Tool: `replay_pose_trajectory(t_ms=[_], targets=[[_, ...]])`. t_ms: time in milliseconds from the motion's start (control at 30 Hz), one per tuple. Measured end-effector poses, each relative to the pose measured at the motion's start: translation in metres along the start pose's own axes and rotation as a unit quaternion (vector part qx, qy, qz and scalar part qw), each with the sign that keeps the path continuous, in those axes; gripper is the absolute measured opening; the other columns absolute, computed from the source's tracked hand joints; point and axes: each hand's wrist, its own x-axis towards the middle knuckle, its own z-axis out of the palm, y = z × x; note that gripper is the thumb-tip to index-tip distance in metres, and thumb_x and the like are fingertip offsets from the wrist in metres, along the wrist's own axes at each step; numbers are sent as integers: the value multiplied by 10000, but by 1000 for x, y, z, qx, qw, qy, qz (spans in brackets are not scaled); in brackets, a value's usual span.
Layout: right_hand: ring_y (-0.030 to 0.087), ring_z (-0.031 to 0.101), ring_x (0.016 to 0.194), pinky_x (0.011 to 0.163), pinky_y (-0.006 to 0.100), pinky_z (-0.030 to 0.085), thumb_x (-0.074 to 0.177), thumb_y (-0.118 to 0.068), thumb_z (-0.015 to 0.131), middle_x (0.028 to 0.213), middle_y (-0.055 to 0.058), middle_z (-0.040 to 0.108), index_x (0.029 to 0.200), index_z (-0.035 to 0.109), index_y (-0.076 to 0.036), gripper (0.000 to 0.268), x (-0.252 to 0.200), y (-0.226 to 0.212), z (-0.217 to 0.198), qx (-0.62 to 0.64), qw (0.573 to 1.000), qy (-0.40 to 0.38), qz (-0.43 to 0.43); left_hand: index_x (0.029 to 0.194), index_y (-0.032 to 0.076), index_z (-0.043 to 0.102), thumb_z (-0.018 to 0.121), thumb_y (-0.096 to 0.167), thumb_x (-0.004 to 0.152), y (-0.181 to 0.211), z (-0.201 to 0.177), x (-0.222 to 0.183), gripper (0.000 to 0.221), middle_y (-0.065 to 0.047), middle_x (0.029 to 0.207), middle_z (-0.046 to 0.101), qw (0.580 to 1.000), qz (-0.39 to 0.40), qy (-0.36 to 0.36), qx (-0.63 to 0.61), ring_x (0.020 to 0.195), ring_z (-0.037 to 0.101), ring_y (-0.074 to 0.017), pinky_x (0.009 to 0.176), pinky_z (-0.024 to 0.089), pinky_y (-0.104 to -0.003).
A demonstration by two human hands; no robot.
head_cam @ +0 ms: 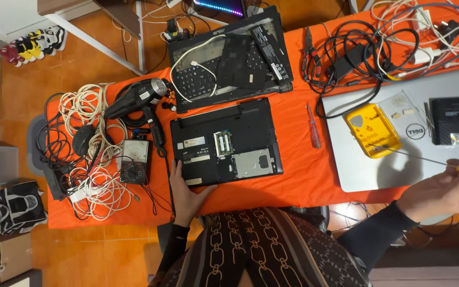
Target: Disassembling and inspecting laptop components using a screwdriver.
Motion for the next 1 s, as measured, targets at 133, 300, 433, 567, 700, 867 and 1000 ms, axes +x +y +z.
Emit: replay_pose_trajectory(t_ms=[133,300,433,567,700,867,1000], targets=[[154,508,899,770,288,372,1214,-179,613,1120,108,586,1163,504,-18,201,-5,23,-18,-6,1000,7,-3,1561,-19,222,947,430,650,-1,1,-2,1248,-288,1632,199,1000,-2,4,-7,1477,281,-447,1180,343,-509],[152,494,891,760,288,364,1229,-148,607,1139,114,576,1284,451,-28,204,-8,21,-5,-11,1000,28,5,1557,-6,237,950,423,643,-1,1,0,1236,-297,1632,204,1000,5,9,-19,1475,293,-458,1172,348,-515],[146,522,947,779,281,380,1203,-126,604,1125,100,568,1362,416,-55,256,-8,17,3,10,999,29,8,1547,-7,239,954,431,629,-5,2,1,1243,-303,1616,208,999,22,27,-12,1463,293,-466,1167,342,-531],[147,506,938,771,272,360,1236,-106,598,1139,109,566,1427,414,-50,271,-5,47,-28,20,1000,14,-2,1536,-5,241,949,426,632,1,-4,3,1227,-313,1605,206,1000,8,14,-19,1466,273,-485,1164,327,-554],[141,501,910,734,261,352,1227,-125,598,1095,108,580,1360,463,-28,212,-3,45,-26,34,999,32,-1,1529,-2,214,951,439,627,4,-4,5,1246,-330,1594,189,1000,12,12,-23,1466,237,-517,1158,299,-599],[126,500,913,738,254,355,1215,-138,593,1123,97,583,1298,469,-38,179,-3,51,-34,17,999,29,2,1540,25,201,954,443,632,-9,-2,6,1251,-331,1601,145,999,12,-15,-39,1474,193,-546,1148,297,-639],[133,479,850,721,261,335,1281,-116,623,1085,116,565,1423,456,-32,234,1,67,-53,67,997,22,11,1520,48,222,964,435,611,-12,-4,6,1236,-322,1603,125,998,10,-33,-56,1471,166,-555,1131,300,-655]])
